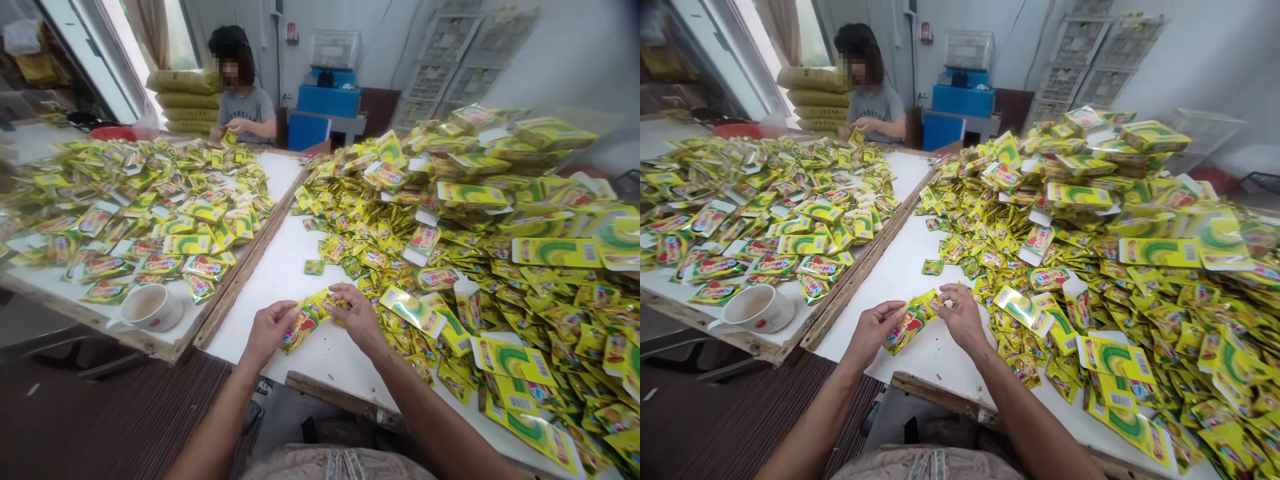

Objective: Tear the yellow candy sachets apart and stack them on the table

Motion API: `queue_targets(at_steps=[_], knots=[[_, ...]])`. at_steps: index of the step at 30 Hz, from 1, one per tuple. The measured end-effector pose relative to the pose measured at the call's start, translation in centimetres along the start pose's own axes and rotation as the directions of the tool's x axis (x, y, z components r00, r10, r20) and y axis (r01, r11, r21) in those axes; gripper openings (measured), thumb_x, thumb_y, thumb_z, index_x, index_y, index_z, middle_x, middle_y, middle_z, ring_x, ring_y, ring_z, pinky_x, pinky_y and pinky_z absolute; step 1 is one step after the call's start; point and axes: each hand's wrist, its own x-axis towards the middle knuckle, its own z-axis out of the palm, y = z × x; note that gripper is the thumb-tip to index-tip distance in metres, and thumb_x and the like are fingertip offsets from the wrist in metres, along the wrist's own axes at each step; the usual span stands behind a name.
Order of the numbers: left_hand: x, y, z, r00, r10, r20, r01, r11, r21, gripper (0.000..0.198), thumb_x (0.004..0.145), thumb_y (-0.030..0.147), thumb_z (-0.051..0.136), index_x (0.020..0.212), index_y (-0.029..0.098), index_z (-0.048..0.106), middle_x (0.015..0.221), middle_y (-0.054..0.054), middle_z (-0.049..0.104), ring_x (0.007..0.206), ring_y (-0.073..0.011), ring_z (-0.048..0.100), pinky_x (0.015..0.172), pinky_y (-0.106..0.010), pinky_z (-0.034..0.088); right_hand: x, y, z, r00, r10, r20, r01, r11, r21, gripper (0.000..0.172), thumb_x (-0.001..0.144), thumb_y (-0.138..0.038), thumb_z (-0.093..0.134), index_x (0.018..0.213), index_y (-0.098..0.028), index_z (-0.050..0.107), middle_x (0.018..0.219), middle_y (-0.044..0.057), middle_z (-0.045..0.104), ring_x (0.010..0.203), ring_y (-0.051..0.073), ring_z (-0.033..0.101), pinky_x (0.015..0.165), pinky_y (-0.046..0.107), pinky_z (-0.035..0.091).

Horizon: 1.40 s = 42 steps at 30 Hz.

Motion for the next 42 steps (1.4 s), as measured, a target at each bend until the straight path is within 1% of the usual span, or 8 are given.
queue_targets(at_steps=[10, 13, 17, 22, 26, 30, 33, 42], knots=[[0.5, 0.4, -0.6, 0.995, -0.097, -0.020, 0.096, 0.993, -0.062, 0.041, 0.057, 0.040, 0.077, 0.086, 0.013, 0.069, 0.068, -0.003, 0.071, 0.057, -0.0154, 0.063, 0.054, -0.024, 0.047, 2.3, 1.3, 1.0, 0.996, 0.030, 0.080, -0.017, 0.988, -0.155, 0.025, 0.076, -0.043, 0.056, 0.080, -0.021, 0.066, 0.096, 0.006, 0.065, 0.091, 0.021, 0.058, 0.082, 0.036, 0.042], [0.7, 0.6, -1.1, 0.989, -0.127, -0.077, 0.119, 0.987, -0.106, 0.044, 0.054, 0.038, 0.079, 0.089, 0.013, 0.068, 0.061, -0.001, 0.069, 0.054, -0.0145, 0.062, 0.053, -0.023, 0.047, 5.3, 1.8, 1.4, 0.990, -0.088, 0.106, 0.125, 0.895, -0.428, 0.029, 0.084, -0.029, 0.044, 0.107, -0.021, 0.061, 0.107, 0.007, 0.064, 0.099, 0.021, 0.057, 0.087, 0.036, 0.040], [1.0, 0.5, -1.7, 0.980, -0.140, -0.141, 0.119, 0.981, -0.151, 0.048, 0.052, 0.038, 0.079, 0.091, 0.013, 0.067, 0.061, -0.001, 0.069, 0.056, -0.0160, 0.063, 0.055, -0.025, 0.048, 8.3, 2.5, 2.3, 0.923, -0.156, 0.352, 0.354, 0.703, -0.617, 0.044, 0.072, -0.010, 0.049, 0.113, -0.019, 0.058, 0.123, 0.010, 0.057, 0.114, 0.025, 0.048, 0.096, 0.038, 0.031], [1.2, 0.1, -2.4, 0.976, -0.116, -0.186, 0.098, 0.990, -0.103, 0.049, 0.051, 0.039, 0.079, 0.090, 0.012, 0.067, 0.057, 0.000, 0.066, 0.054, -0.0158, 0.062, 0.054, -0.025, 0.048, 7.2, 3.7, 2.6, 0.928, -0.148, 0.342, 0.335, 0.733, -0.592, 0.026, 0.074, -0.005, 0.043, 0.086, -0.015, 0.064, 0.088, 0.013, 0.067, 0.091, 0.024, 0.058, 0.089, 0.038, 0.032], [1.4, -0.5, -2.5, 0.972, -0.093, -0.216, 0.091, 0.996, -0.020, 0.051, 0.052, 0.043, 0.078, 0.091, 0.012, 0.067, 0.055, 0.001, 0.065, 0.053, -0.0155, 0.061, 0.053, -0.025, 0.047, 5.2, 3.4, 1.4, 0.973, -0.112, 0.202, 0.202, 0.835, -0.511, 0.027, 0.084, -0.019, 0.038, 0.101, -0.016, 0.059, 0.088, 0.011, 0.066, 0.082, 0.022, 0.059, 0.077, 0.036, 0.041], [1.1, -0.5, -1.8, 0.987, -0.058, -0.153, 0.065, 0.997, 0.045, 0.048, 0.056, 0.045, 0.076, 0.091, 0.014, 0.069, 0.063, -0.001, 0.069, 0.059, -0.0166, 0.063, 0.057, -0.025, 0.048, 3.3, 1.9, 0.5, 0.983, -0.027, 0.184, 0.041, 0.997, -0.069, 0.034, 0.084, -0.042, 0.042, 0.104, -0.018, 0.056, 0.086, 0.006, 0.066, 0.068, 0.015, 0.059, 0.062, 0.029, 0.046], [0.7, -0.1, -1.3, 0.995, -0.033, -0.089, 0.034, 0.999, 0.008, 0.045, 0.057, 0.043, 0.075, 0.092, 0.015, 0.069, 0.070, -0.003, 0.072, 0.064, -0.0172, 0.065, 0.061, -0.025, 0.049, 2.2, 0.9, 0.2, 0.953, 0.035, 0.301, -0.089, 0.981, 0.170, 0.029, 0.074, -0.042, 0.057, 0.090, -0.018, 0.060, 0.072, 0.001, 0.062, 0.062, 0.013, 0.055, 0.060, 0.027, 0.045], [-0.4, 0.0, -0.8, 0.998, 0.040, 0.052, -0.044, 0.997, 0.067, 0.042, 0.060, 0.036, 0.076, 0.096, 0.016, 0.069, 0.092, -0.006, 0.073, 0.081, -0.0204, 0.067, 0.073, -0.027, 0.050, 0.9, -1.1, -0.4, 0.892, 0.021, 0.451, 0.062, 0.984, -0.169, 0.014, 0.076, -0.027, 0.054, 0.074, -0.020, 0.067, 0.055, -0.003, 0.054, 0.052, 0.012, 0.045, 0.051, 0.023, 0.033]])
